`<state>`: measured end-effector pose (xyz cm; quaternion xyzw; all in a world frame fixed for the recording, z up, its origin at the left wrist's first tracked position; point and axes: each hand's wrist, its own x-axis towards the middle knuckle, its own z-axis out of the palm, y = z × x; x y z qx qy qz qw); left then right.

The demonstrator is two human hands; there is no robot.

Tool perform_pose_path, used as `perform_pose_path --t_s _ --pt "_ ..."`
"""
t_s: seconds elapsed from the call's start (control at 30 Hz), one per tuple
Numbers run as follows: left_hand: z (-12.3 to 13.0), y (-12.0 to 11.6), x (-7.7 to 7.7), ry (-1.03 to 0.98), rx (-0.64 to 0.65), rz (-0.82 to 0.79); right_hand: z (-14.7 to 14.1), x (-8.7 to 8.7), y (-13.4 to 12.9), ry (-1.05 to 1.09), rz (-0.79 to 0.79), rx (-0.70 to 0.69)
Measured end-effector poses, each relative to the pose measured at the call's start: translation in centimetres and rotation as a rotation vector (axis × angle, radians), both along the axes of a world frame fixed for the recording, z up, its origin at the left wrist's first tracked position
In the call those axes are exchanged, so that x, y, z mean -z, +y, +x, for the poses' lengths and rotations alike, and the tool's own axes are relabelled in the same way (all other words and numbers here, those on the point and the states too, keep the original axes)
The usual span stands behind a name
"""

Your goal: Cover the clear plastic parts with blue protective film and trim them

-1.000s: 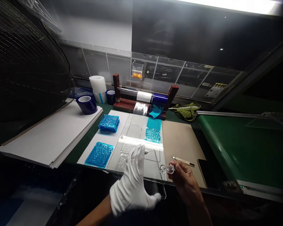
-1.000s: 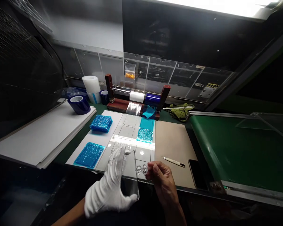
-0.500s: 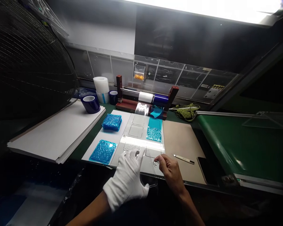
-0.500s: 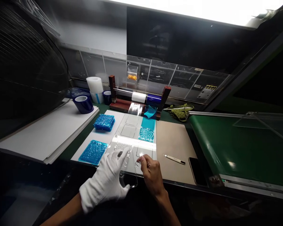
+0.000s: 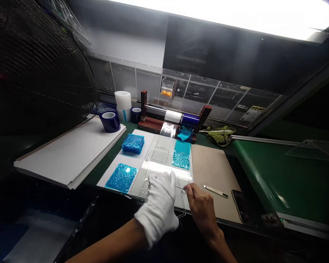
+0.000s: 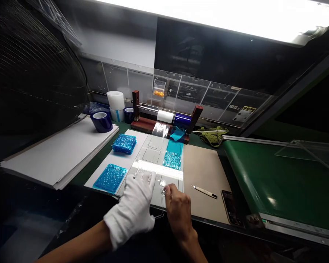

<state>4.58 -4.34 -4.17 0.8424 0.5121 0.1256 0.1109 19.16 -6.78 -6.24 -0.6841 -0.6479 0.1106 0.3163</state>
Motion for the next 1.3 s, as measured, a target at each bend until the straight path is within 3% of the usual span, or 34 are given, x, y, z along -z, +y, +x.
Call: perform_pose_path --t_s 0.17,0.27,0.37,0.43,0.5,0.6,0.67,0.73,0.8,0.9,0.97,1.0,1.07,1.2,1.3 --pt "-1.7 0.3 3.5 -0.618 0.201 -0.104 1.1 -0.8 0.2 0.798 -0.250 -0.138" --pt "-0.6 0.3 5.8 -0.740 0.221 -0.045 1.1 -0.7 0.8 0.980 -0.292 -0.186" --pt "0.5 0.3 7.0 -0.751 0.236 -0.004 1.6 -0.6 1.2 1.038 -0.319 -0.213" --pt "0.7 0.5 7.1 -0.744 0.252 0.003 2.0 -0.8 1.3 0.995 -0.327 -0.221" --pt "0.8 0.7 6.4 -0.646 0.226 0.027 2.2 -0.9 1.1 0.806 -0.267 -0.168" --pt "1.1 0.7 3.7 -0.237 0.113 0.008 1.4 -0.4 0.9 0.208 -0.144 0.008" --pt "1.5 0.6 1.6 0.052 0.055 -0.045 0.2 0.3 0.7 -0.164 -0.143 0.089" --pt "1.6 0.5 0.6 0.187 0.040 -0.067 -0.7 0.9 0.6 -0.318 -0.171 0.115" --pt "1.2 0.7 1.2 0.088 0.045 -0.044 -0.9 1.0 0.3 -0.231 -0.159 0.123" --pt "-0.1 1.0 4.4 -0.418 0.176 -0.051 0.1 0.5 -0.3 0.274 -0.177 0.040" --pt "-0.7 0.9 6.3 -0.601 0.299 -0.069 0.9 0.2 -0.7 0.603 -0.231 -0.040" --pt "-0.8 0.8 6.8 -0.597 0.322 -0.052 1.1 0.1 -0.9 0.686 -0.246 -0.049" --pt "-0.4 0.4 6.4 -0.426 0.271 0.015 1.2 0.2 -1.2 0.627 -0.218 0.009" --pt "0.6 -0.3 3.0 0.016 0.163 0.053 0.8 0.6 -1.9 0.212 -0.151 0.104" --pt "0.3 -0.5 1.9 0.040 0.186 0.027 1.4 0.4 -2.3 0.277 -0.176 0.088"
